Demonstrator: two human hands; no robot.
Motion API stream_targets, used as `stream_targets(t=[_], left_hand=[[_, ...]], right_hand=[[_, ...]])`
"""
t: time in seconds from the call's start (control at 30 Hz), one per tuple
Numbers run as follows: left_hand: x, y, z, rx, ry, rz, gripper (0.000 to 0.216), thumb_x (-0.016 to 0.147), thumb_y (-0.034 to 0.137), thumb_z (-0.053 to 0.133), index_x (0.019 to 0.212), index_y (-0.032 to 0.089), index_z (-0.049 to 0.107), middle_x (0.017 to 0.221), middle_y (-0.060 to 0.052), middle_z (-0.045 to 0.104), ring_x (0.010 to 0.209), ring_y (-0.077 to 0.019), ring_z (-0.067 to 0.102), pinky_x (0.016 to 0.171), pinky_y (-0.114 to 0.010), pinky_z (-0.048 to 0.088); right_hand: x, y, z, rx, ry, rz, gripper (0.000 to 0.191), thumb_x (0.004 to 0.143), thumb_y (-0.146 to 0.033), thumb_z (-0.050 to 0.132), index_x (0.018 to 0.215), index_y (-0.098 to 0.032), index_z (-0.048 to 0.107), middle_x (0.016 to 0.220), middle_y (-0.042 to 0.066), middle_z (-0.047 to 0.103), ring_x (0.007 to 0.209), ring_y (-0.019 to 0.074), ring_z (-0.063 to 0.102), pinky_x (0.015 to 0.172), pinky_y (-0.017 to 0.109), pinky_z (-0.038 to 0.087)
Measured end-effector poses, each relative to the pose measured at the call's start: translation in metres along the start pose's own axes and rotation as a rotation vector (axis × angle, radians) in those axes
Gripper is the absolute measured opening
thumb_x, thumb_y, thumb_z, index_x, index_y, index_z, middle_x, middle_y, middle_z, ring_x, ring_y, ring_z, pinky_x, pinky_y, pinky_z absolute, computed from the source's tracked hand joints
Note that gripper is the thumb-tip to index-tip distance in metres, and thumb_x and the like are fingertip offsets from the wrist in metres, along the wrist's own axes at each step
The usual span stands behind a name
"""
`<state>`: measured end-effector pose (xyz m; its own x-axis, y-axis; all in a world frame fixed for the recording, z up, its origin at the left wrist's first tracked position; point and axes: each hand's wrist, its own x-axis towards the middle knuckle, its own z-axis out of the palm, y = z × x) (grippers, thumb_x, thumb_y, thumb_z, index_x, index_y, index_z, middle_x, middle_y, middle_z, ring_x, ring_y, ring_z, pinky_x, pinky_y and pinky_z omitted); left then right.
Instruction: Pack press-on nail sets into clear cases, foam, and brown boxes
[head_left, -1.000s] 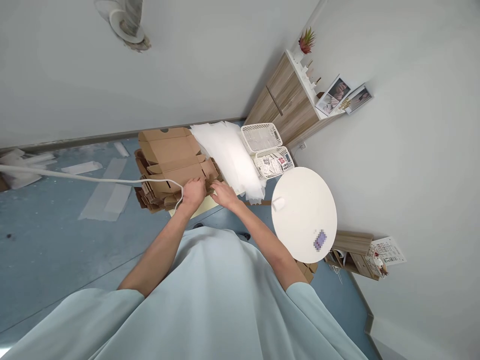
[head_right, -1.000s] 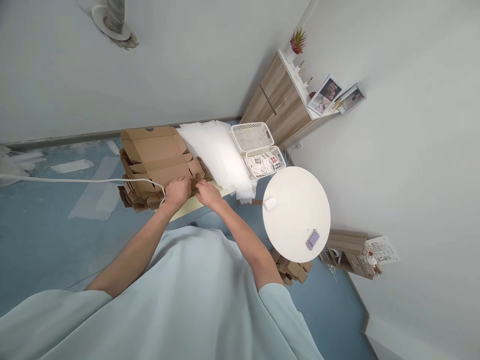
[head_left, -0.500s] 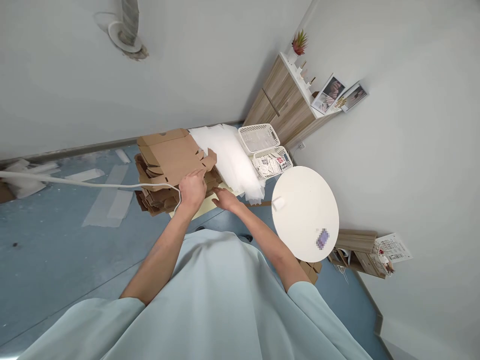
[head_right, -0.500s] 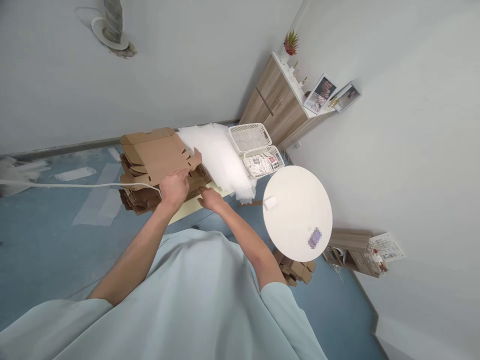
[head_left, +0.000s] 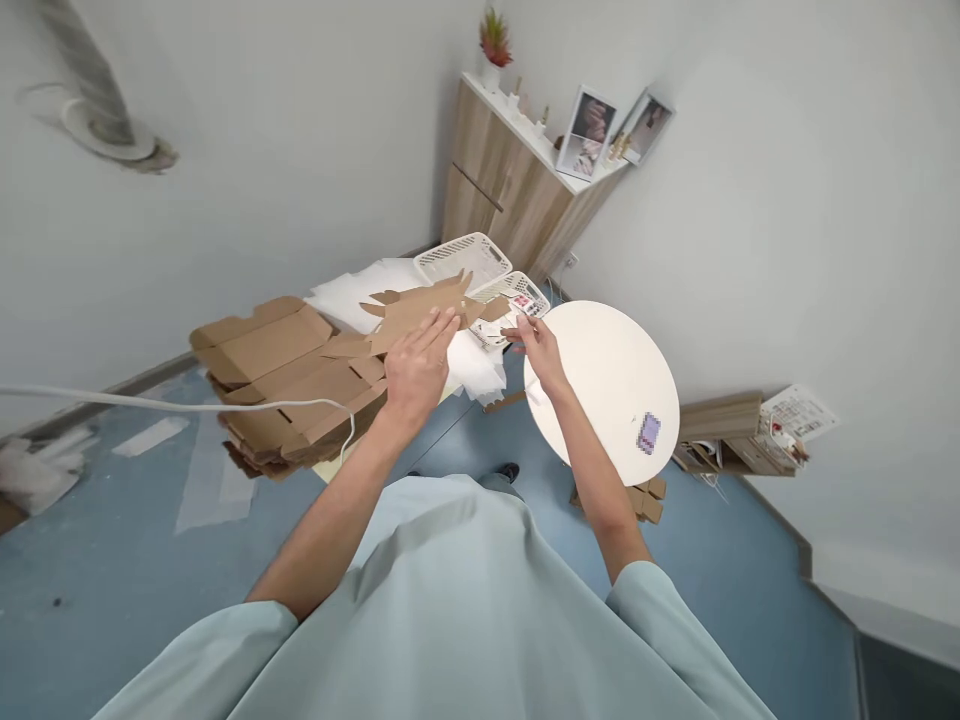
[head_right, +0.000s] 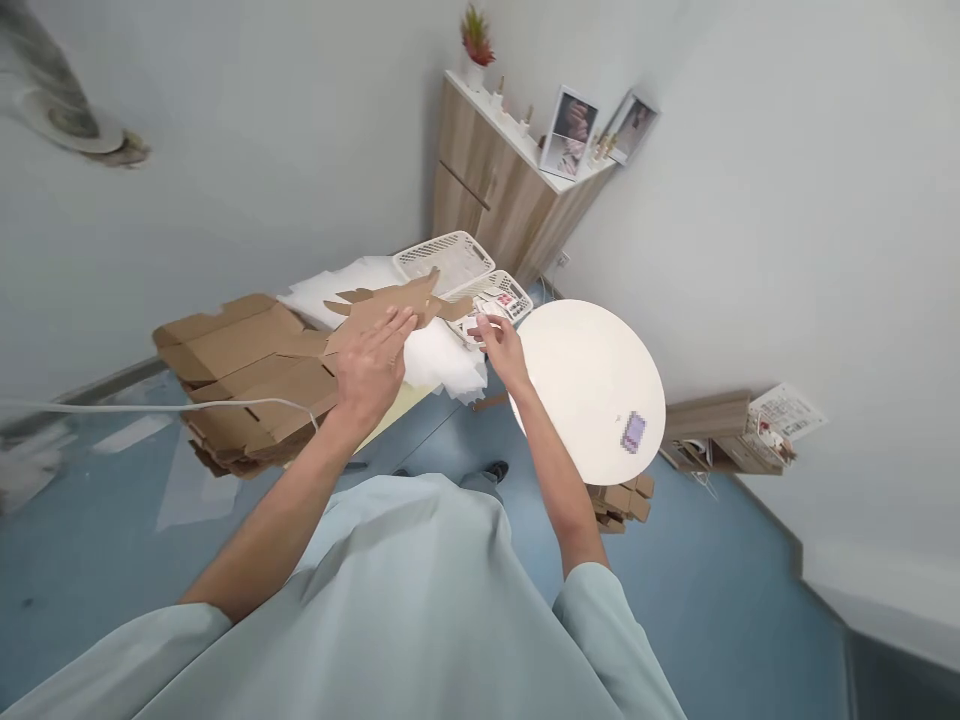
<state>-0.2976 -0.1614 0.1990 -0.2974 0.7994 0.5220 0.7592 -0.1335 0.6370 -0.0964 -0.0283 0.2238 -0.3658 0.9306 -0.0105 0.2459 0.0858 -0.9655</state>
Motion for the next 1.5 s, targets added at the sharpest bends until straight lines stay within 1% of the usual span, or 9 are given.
stream_targets(t=[0.13,0.33,0.57,0.73,0.87,1.03,1.17,1.3,1.5], left_hand=[[0.007,0.043,0.049,-0.085,-0.138,0.198,0.056,0.108,0.011,0.038,0.153,0.024,0.067,0.154,-0.007,0.069,0.156,-0.0256,0.053,0.128,-0.054,0.047],[0.004,0.103,0.138,-0.15,-0.375,0.4,0.062,0.103,0.005,0.037,0.154,0.023,0.067,0.157,-0.009,0.066,0.156,-0.0251,0.052,0.129,-0.052,0.047],[-0.018,0.155,0.265,-0.157,-0.671,0.569,0.061,0.1,0.003,0.041,0.151,0.021,0.07,0.154,-0.01,0.068,0.152,-0.027,0.058,0.128,-0.052,0.049],[-0.048,0.178,0.347,-0.094,-0.93,0.641,0.061,0.1,0.001,0.044,0.151,0.02,0.07,0.154,-0.013,0.068,0.151,-0.0293,0.059,0.126,-0.052,0.05],[-0.075,0.186,0.395,-0.033,-1.111,0.632,0.06,0.099,-0.001,0.047,0.15,0.021,0.07,0.153,-0.014,0.069,0.151,-0.0294,0.059,0.121,-0.047,0.053],[-0.102,0.182,0.429,0.036,-1.263,0.591,0.058,0.097,-0.002,0.051,0.144,0.024,0.073,0.148,-0.015,0.072,0.144,-0.0279,0.065,0.116,-0.043,0.056],[-0.113,0.17,0.442,0.041,-1.339,0.544,0.054,0.097,0.002,0.058,0.141,0.028,0.074,0.145,-0.016,0.073,0.135,-0.027,0.071,0.112,-0.041,0.058],[-0.117,0.152,0.449,0.118,-1.422,0.523,0.059,0.096,0.001,0.052,0.145,0.028,0.071,0.159,-0.016,0.063,0.142,-0.0291,0.066,0.113,-0.043,0.057],[-0.108,0.11,0.444,0.258,-1.404,0.424,0.072,0.093,0.01,0.065,0.164,0.012,0.052,0.172,-0.029,0.043,0.163,-0.0407,0.041,0.131,-0.056,0.038]], right_hand=[[-0.023,0.013,-0.064,0.046,0.202,0.041,0.058,0.094,-0.072,0.072,0.124,-0.023,0.062,0.103,0.009,0.083,0.101,0.0247,0.081,0.083,0.038,0.066],[-0.064,0.068,-0.163,0.067,0.413,0.087,0.047,0.092,-0.055,0.075,0.124,-0.024,0.063,0.099,0.005,0.081,0.103,0.0237,0.077,0.083,0.037,0.063],[-0.11,0.148,-0.274,0.061,0.574,0.164,0.037,0.09,-0.052,0.07,0.115,-0.024,0.07,0.102,0.005,0.079,0.097,0.0211,0.072,0.082,0.035,0.061],[-0.138,0.211,-0.328,0.079,0.582,0.297,0.038,0.086,-0.053,0.07,0.111,-0.024,0.07,0.092,0.003,0.075,0.09,0.0204,0.07,0.08,0.035,0.06],[-0.154,0.256,-0.349,0.064,0.577,0.409,0.038,0.083,-0.052,0.071,0.107,-0.023,0.069,0.087,0.001,0.073,0.085,0.0198,0.068,0.079,0.034,0.059],[-0.163,0.299,-0.35,0.003,0.576,0.535,0.03,0.082,-0.05,0.069,0.096,-0.023,0.067,0.075,-0.005,0.066,0.073,0.0167,0.063,0.078,0.031,0.057],[-0.166,0.324,-0.343,-0.023,0.535,0.61,0.023,0.081,-0.045,0.066,0.092,-0.024,0.065,0.074,-0.007,0.065,0.072,0.016,0.063,0.08,0.03,0.057],[-0.168,0.343,-0.339,-0.07,0.468,0.762,0.017,0.083,-0.032,0.063,0.097,-0.024,0.066,0.079,-0.005,0.07,0.076,0.0168,0.067,0.083,0.031,0.059],[-0.17,0.352,-0.348,-0.121,0.423,0.858,0.016,0.083,-0.021,0.067,0.098,-0.023,0.068,0.105,0.004,0.078,0.097,0.0216,0.072,0.096,0.039,0.06]])
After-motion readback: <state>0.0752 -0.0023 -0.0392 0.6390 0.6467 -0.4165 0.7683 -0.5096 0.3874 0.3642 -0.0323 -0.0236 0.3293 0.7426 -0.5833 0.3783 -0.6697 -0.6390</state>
